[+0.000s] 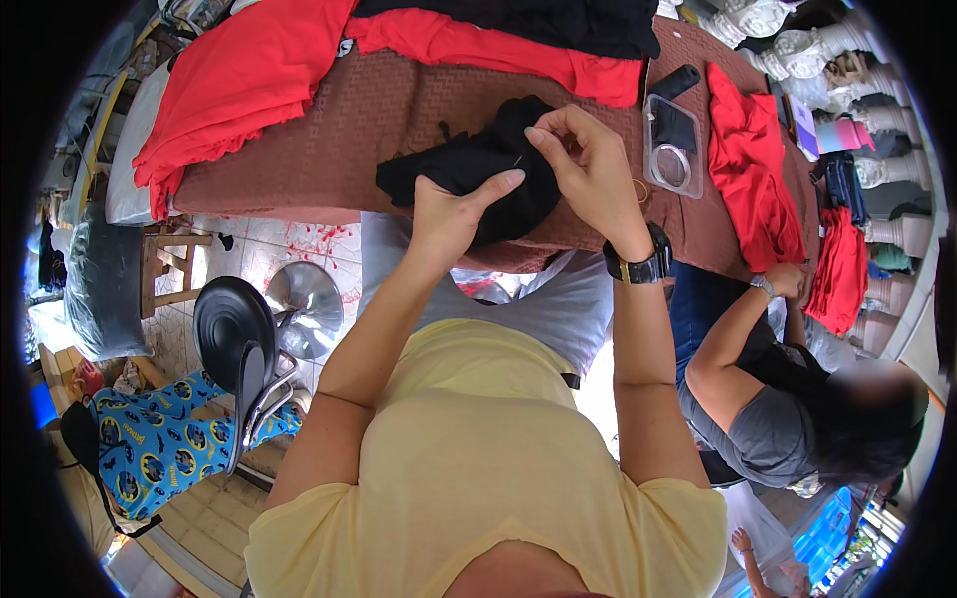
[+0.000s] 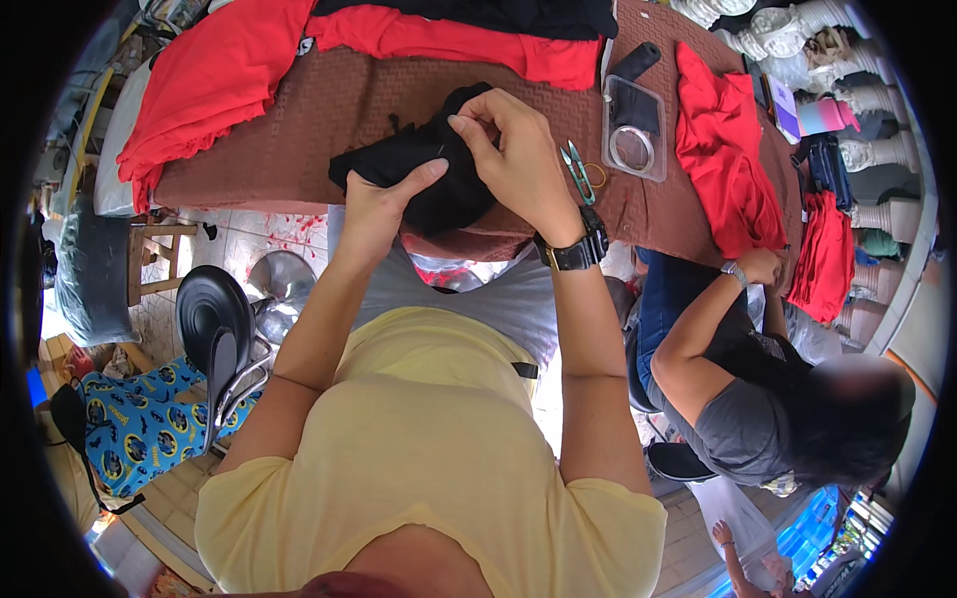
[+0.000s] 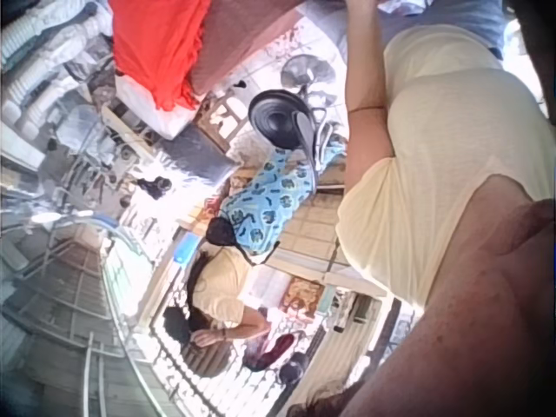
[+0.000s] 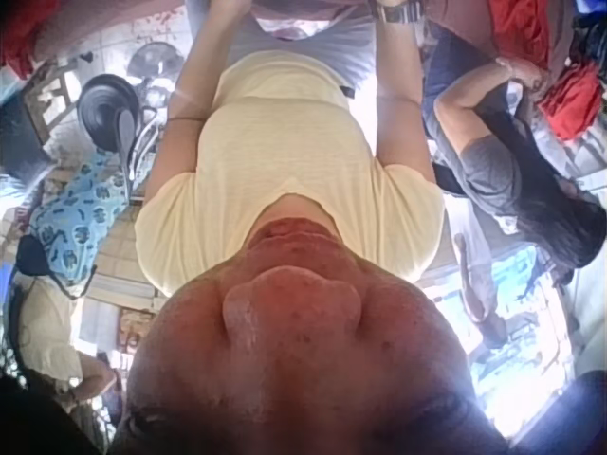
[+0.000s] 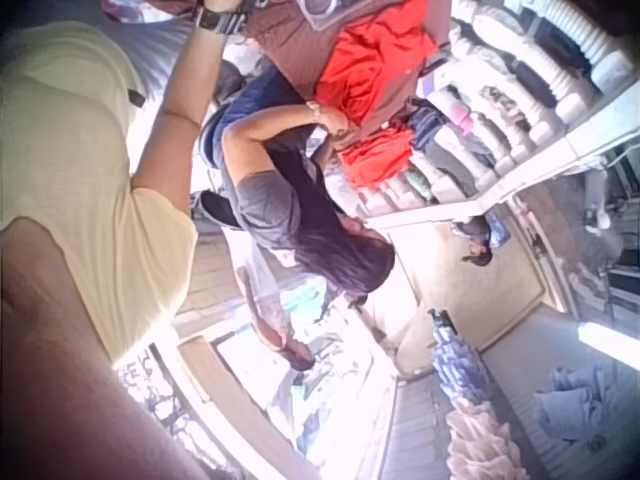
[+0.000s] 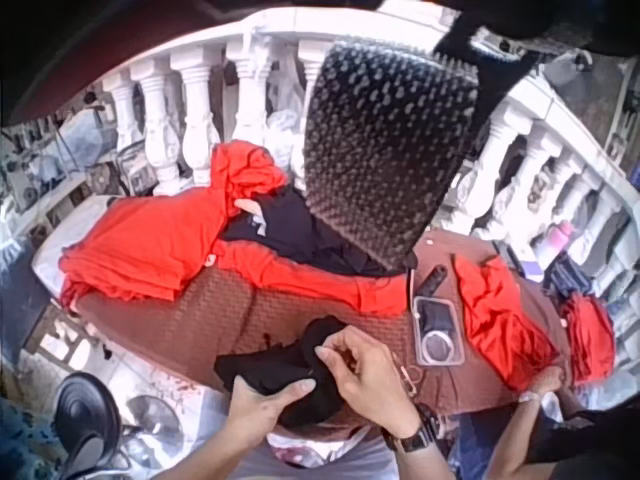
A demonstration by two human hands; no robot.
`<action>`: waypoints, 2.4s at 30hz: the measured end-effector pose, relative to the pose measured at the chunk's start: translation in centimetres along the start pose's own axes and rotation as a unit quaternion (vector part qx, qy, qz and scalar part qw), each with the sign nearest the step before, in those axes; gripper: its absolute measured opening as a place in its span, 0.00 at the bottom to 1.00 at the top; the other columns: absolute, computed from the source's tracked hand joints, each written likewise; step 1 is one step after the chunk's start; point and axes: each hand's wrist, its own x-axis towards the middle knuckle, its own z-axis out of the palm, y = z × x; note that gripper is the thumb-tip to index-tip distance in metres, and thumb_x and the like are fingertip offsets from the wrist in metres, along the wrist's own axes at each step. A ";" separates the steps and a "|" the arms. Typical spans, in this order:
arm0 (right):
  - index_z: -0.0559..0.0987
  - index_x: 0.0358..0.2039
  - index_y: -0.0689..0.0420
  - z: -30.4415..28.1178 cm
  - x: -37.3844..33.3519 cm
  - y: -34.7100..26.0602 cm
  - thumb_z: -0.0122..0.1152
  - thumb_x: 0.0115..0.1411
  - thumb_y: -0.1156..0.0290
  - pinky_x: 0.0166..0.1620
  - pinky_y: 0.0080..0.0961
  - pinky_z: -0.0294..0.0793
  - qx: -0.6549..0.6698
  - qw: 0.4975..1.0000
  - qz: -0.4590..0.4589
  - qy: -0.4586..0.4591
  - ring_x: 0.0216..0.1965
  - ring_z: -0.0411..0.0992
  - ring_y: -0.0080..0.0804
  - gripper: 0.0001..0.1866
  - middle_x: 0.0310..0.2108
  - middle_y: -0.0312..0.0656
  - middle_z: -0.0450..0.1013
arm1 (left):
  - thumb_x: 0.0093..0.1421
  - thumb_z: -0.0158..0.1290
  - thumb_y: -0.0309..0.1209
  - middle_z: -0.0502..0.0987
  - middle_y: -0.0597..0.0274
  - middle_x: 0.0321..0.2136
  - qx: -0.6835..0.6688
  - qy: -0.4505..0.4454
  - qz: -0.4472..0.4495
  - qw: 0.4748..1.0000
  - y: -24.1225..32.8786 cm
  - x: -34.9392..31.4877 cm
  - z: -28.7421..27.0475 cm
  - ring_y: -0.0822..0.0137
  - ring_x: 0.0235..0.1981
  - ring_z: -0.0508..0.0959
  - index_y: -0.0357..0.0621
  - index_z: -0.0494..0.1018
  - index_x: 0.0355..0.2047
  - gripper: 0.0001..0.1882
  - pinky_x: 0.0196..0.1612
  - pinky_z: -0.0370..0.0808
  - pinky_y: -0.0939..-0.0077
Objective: The person sews white labels onto black fabric pieces using a needle and thread, cuts the thread with shears, and stacks the finished pieces onto red garments.
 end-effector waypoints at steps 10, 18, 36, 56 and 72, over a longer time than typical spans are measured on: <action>0.77 0.32 0.64 0.6 -2.0 -3.4 0.62 0.61 0.77 0.31 0.28 0.71 0.007 1.000 -0.024 0.016 0.27 0.73 0.35 0.04 0.27 0.44 0.72 | 0.58 0.65 0.24 0.83 0.63 0.38 -0.054 0.014 -0.064 0.996 -0.3 0.3 0.1 0.75 0.38 0.80 0.35 0.81 0.42 0.11 0.44 0.77 0.78; 0.75 0.32 0.63 3.3 -6.3 -2.8 0.63 0.61 0.79 0.29 0.26 0.70 0.034 0.997 0.019 0.067 0.25 0.70 0.31 0.04 0.26 0.43 0.68 | 0.66 0.58 0.29 0.81 0.60 0.46 -0.206 -0.024 -0.157 0.966 0.0 0.0 -0.6 0.70 0.46 0.80 0.36 0.77 0.49 0.14 0.50 0.77 0.73; 0.76 0.41 0.60 4.7 -3.4 -1.0 0.72 0.52 0.73 0.41 0.34 0.72 -0.098 0.991 -0.075 0.055 0.38 0.71 0.44 0.17 0.37 0.43 0.71 | 0.59 0.63 0.27 0.82 0.65 0.37 -0.172 0.035 -0.149 0.973 1.0 0.2 -1.1 0.76 0.38 0.79 0.37 0.81 0.41 0.10 0.43 0.75 0.79; 0.77 0.51 0.62 -2.5 10.5 2.2 0.53 0.71 0.70 0.50 0.34 0.80 0.430 0.903 0.008 -0.008 0.45 0.79 0.38 0.14 0.44 0.48 0.79 | 0.58 0.65 0.26 0.83 0.61 0.39 -0.065 0.024 -0.143 0.987 -2.1 0.9 -5.6 0.72 0.42 0.81 0.38 0.81 0.42 0.12 0.50 0.75 0.75; 0.79 0.47 0.61 -19.2 23.6 2.3 0.44 0.75 0.66 0.50 0.25 0.76 0.292 0.945 -0.141 0.027 0.42 0.77 0.26 0.16 0.44 0.39 0.80 | 0.53 0.69 0.26 0.83 0.62 0.38 0.104 -0.030 -0.070 0.992 -2.6 -1.4 -5.9 0.74 0.38 0.80 0.32 0.80 0.41 0.17 0.46 0.77 0.76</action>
